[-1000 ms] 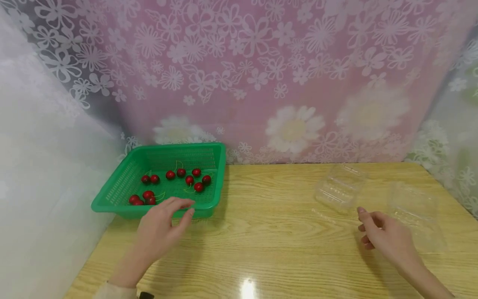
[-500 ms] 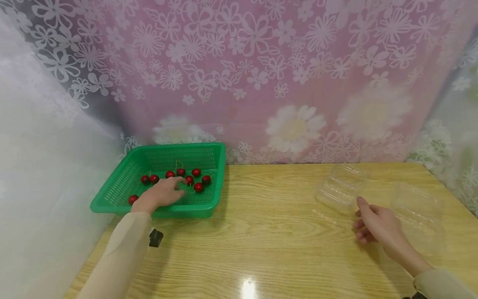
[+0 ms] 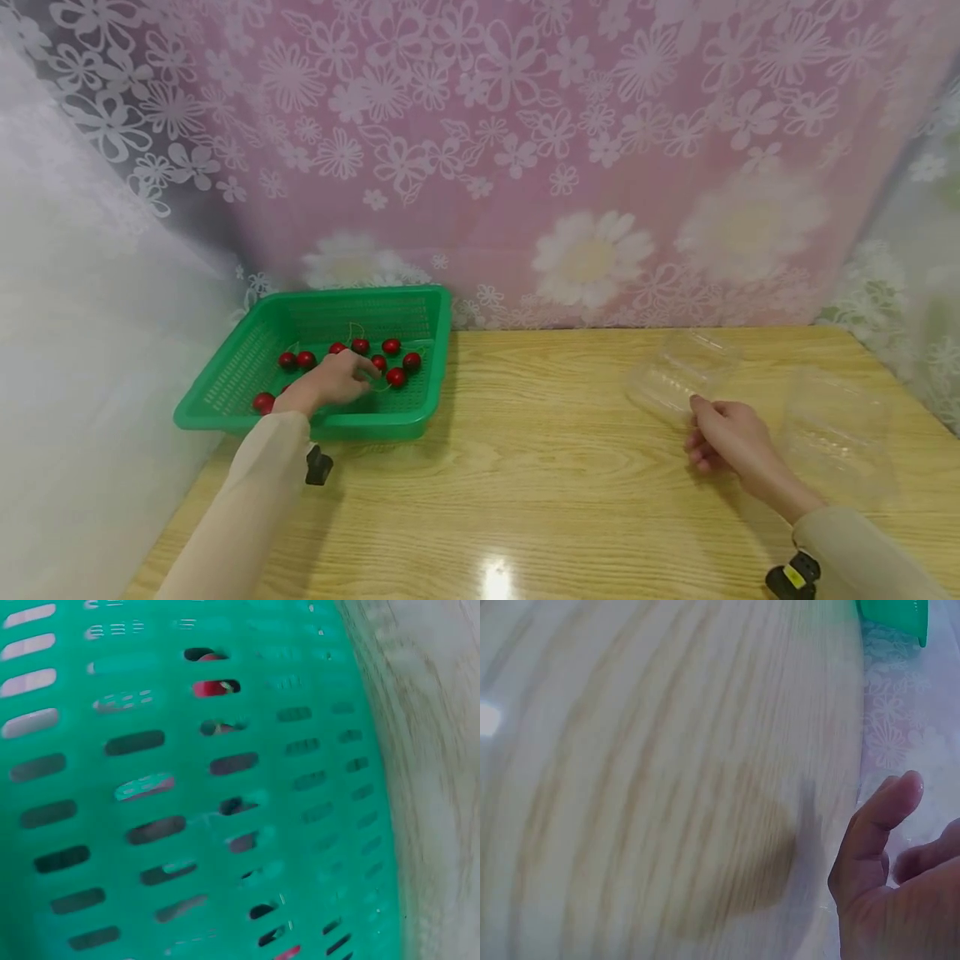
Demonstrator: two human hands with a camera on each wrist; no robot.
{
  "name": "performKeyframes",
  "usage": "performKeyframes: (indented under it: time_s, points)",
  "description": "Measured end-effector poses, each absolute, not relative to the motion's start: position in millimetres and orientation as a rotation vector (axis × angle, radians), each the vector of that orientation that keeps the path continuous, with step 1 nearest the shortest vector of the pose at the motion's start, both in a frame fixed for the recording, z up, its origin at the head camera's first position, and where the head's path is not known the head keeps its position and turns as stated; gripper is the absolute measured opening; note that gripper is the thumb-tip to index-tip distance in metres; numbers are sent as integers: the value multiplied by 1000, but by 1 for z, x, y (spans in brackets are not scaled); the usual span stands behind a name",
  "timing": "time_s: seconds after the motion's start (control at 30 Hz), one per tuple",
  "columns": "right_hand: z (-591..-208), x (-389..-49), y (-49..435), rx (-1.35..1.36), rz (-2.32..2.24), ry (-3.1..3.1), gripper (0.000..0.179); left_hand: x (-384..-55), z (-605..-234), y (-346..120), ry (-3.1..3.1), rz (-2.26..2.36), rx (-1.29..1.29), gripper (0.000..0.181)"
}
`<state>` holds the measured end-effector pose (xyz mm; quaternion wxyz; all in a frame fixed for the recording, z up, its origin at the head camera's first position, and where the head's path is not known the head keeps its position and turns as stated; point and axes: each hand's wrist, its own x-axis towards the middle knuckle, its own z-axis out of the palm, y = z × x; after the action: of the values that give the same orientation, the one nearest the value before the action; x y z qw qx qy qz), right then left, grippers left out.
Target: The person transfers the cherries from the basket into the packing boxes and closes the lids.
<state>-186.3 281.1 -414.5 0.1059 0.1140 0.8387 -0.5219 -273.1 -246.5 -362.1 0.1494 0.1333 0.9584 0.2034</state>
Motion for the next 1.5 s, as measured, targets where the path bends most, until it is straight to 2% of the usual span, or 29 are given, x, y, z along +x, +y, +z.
performKeyframes:
  time_s: [0.27, 0.57, 0.83, 1.2, 1.5]
  points:
    - [-418, -184, 262, 288, -1598, 2341, 42, -271, -359, -245, 2858, 657, 375, 21]
    - [-424, -172, 249, 226, -1575, 2255, 38, -260, -353, -247, 2963, 675, 403, 22]
    - [-420, -172, 245, 268, -1718, 2157, 24, -252, -350, -245, 3087, 776, 369, 24]
    - [-419, -171, 244, 314, -1799, 2093, 38, -243, -342, -235, 3153, 945, 249, 17]
    - [-420, -168, 237, 294, -1817, 1997, 34, -238, -334, -223, 3165, 1223, 152, 17]
